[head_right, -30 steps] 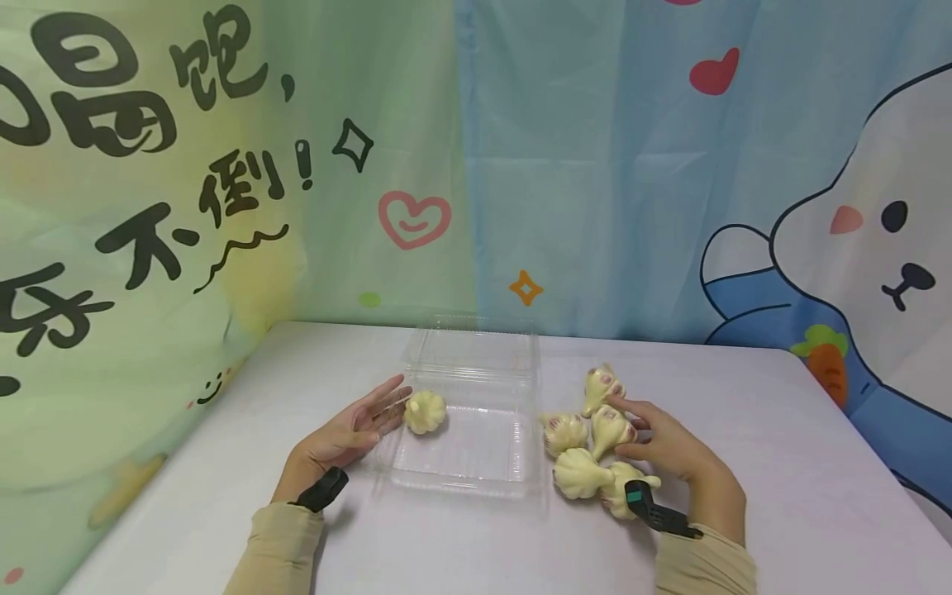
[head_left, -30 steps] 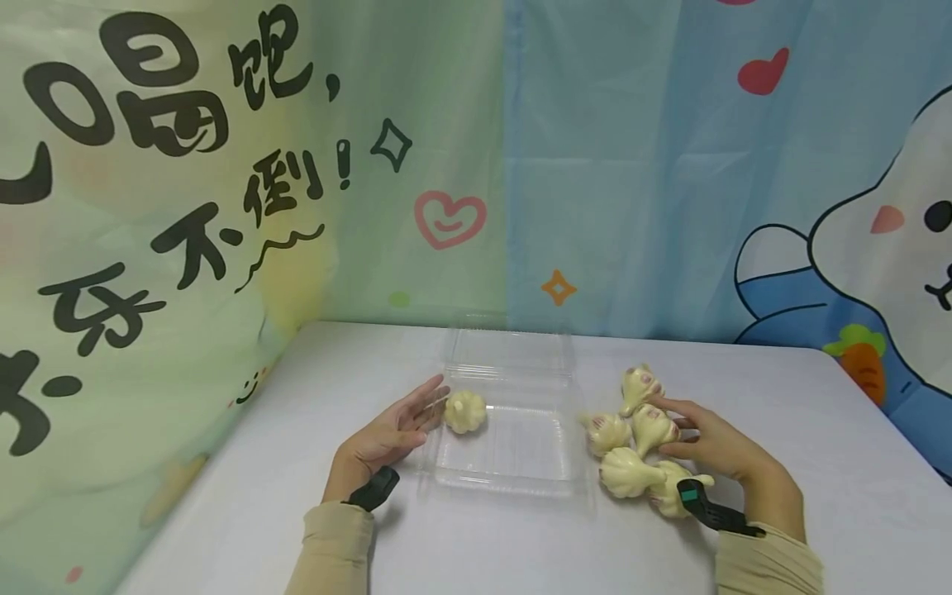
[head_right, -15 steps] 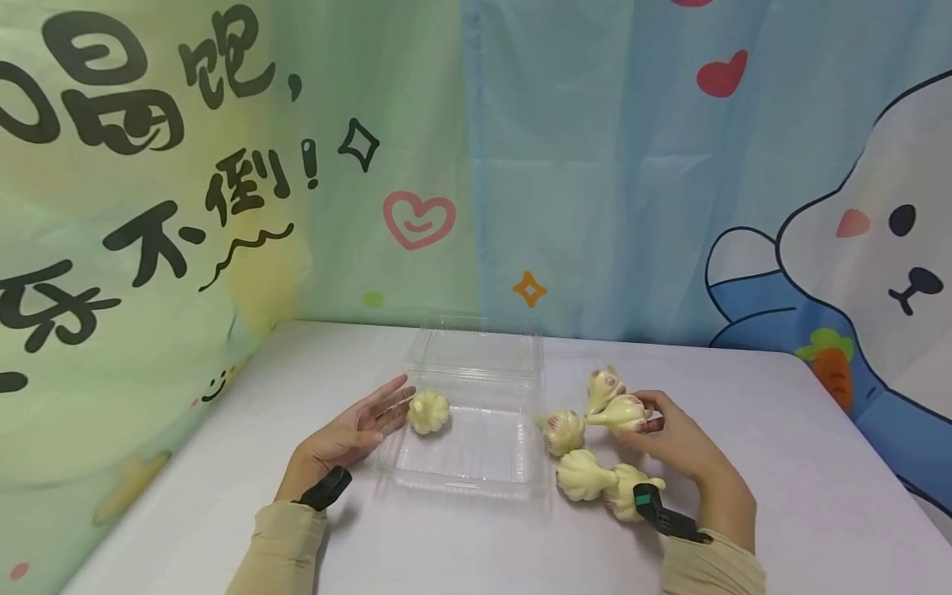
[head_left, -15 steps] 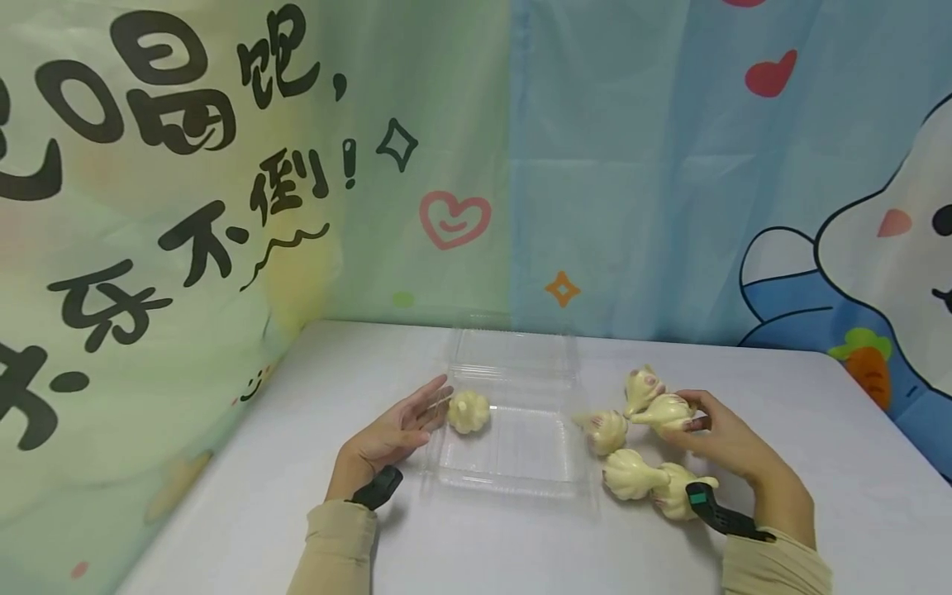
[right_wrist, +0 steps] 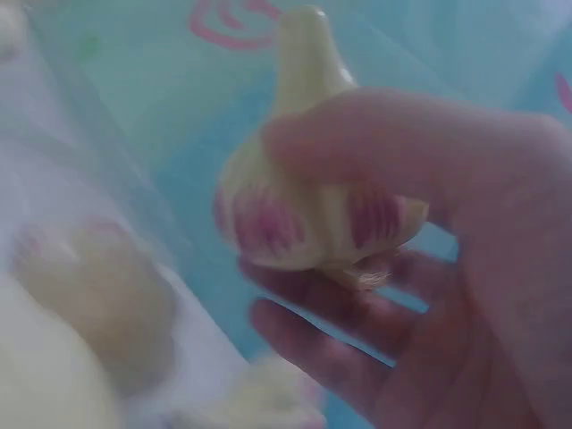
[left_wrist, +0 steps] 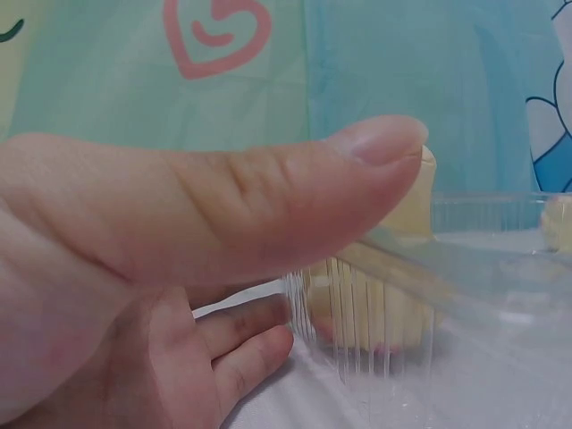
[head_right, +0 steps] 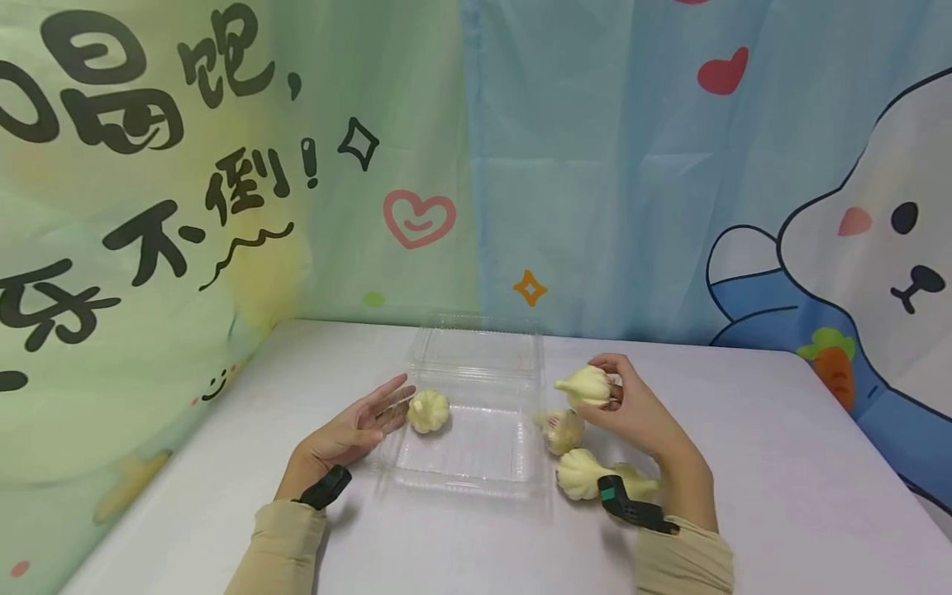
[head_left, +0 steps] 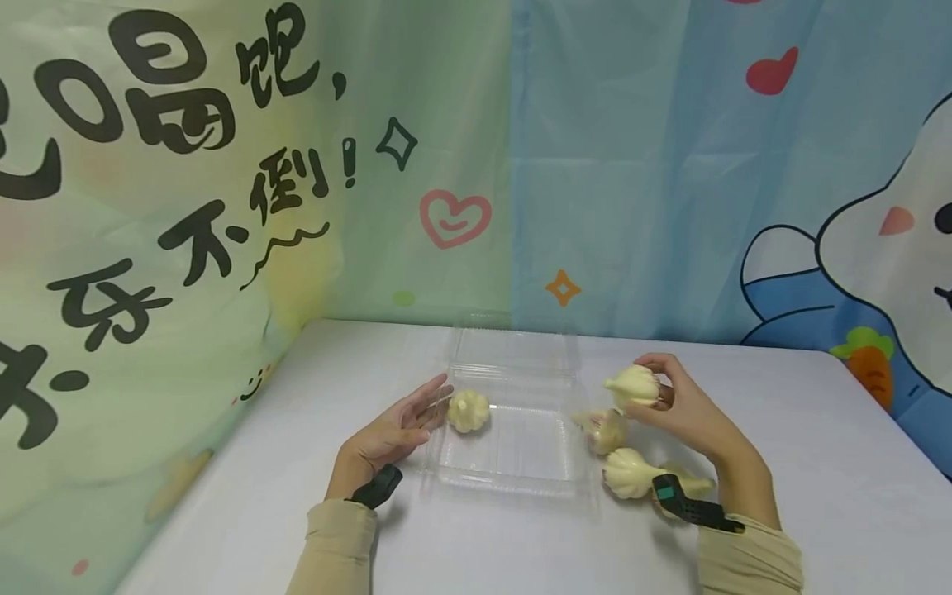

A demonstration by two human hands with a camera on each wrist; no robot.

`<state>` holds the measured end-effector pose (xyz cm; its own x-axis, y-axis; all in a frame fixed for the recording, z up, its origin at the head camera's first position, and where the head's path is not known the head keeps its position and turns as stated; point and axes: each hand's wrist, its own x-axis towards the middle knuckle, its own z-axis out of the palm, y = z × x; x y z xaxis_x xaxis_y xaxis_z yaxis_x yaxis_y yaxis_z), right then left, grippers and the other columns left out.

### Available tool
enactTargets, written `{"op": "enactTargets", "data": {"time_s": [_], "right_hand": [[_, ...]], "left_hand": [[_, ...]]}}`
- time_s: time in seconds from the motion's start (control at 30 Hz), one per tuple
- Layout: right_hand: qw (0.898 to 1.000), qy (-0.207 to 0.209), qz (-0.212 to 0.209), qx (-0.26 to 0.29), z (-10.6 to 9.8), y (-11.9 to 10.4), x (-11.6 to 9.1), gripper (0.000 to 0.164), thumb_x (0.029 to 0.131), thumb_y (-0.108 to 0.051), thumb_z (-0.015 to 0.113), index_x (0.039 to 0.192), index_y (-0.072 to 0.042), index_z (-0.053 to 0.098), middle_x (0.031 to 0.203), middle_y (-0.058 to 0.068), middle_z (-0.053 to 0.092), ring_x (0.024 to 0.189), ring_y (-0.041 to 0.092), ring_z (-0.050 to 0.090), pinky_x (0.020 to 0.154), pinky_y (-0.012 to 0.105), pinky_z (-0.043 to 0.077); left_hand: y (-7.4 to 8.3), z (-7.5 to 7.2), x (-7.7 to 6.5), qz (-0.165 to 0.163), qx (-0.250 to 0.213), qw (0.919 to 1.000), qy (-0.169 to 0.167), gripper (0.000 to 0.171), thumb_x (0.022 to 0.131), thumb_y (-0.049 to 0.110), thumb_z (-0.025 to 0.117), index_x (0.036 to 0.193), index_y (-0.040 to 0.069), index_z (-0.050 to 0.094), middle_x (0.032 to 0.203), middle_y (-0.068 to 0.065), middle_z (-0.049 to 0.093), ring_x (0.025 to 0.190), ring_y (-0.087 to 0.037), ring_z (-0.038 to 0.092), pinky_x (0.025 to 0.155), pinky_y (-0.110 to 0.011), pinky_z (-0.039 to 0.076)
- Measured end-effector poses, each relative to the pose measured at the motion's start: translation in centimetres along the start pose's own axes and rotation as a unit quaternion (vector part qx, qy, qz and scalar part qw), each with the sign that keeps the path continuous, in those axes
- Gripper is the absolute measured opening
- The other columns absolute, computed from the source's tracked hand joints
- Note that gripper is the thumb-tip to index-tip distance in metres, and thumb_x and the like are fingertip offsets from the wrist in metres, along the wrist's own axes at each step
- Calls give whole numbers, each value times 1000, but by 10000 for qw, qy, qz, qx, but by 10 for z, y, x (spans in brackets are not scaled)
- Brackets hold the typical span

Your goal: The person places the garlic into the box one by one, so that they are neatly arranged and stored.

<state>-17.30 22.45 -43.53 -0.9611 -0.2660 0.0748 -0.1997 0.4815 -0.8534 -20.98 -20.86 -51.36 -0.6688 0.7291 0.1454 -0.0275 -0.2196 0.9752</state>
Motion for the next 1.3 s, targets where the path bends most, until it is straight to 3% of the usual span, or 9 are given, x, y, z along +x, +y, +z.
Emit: {"op": "enactTargets", "data": {"time_s": [0.13,0.2,0.43,0.57,0.67,0.8,1.0,1.17,1.3], "right_hand": [[9992,-78,-216,-323,23,-12,15,63,85,-31,72,134,-12,36,129,10,47,116,28,52,92,42,49],[9990,-96,-293,-309,33,-13,20,61,84,-33,72,132,-13,41,128,9,49,119,34,49,92,48,47],[9964,-85,-777,-340,59,-4,31,61,86,-28,70,141,-21,43,132,9,51,111,26,48,84,35,50],[9944,-80,-902,-551,64,-1,32,56,84,-30,72,135,-25,51,133,5,51,120,25,43,94,44,46],[9949,-78,-713,-705,67,-1,34,53,80,-36,75,128,-27,54,132,4,52,123,28,43,96,50,45],[9923,-59,-669,-1040,72,1,37,53,78,-40,76,125,-25,56,132,6,55,124,32,45,94,51,46],[9804,130,-1082,-1639,78,4,41,50,76,-37,77,120,-17,62,128,8,59,121,33,47,98,55,41],[9719,242,-1087,-2074,81,3,42,50,78,-39,75,122,-20,63,127,5,61,122,32,43,100,58,31],[9709,368,-955,-2167,82,3,42,47,79,-36,75,123,-23,63,128,3,62,124,33,41,98,61,30]], "left_hand": [[1,-1,2,50,-5,10000,3,99,85,13,71,153,5,-1,158,-24,-6,146,-39,0,119,-43,9],[0,-1,3,65,-12,10000,-3,98,85,12,70,153,5,-1,158,-24,-6,146,-39,0,119,-43,9],[-1,-1,3,14,-17,10000,-10,99,85,10,70,152,5,-2,158,-23,-6,146,-38,-1,119,-44,7],[-1,-2,1,4,-11,10000,-15,99,85,10,69,152,5,-3,158,-22,-6,146,-37,-1,119,-44,6],[-3,-2,1,17,-7,10000,-23,99,86,10,69,152,5,-4,158,-22,-7,146,-38,-2,119,-44,5],[-3,-2,0,30,-15,10000,-7,99,86,11,69,152,5,-4,158,-23,-7,146,-38,-2,119,-44,4],[-4,-1,0,43,-34,10000,-15,97,86,11,69,153,7,-2,158,-24,-7,146,-39,-3,118,-46,3],[-5,-2,1,28,-61,10000,27,96,86,10,69,153,8,0,158,-23,-6,146,-38,-2,119,-44,5],[-5,-2,1,-7,-76,10000,59,98,85,10,70,153,6,-1,158,-22,-6,147,-37,-2,119,-42,7]]}}
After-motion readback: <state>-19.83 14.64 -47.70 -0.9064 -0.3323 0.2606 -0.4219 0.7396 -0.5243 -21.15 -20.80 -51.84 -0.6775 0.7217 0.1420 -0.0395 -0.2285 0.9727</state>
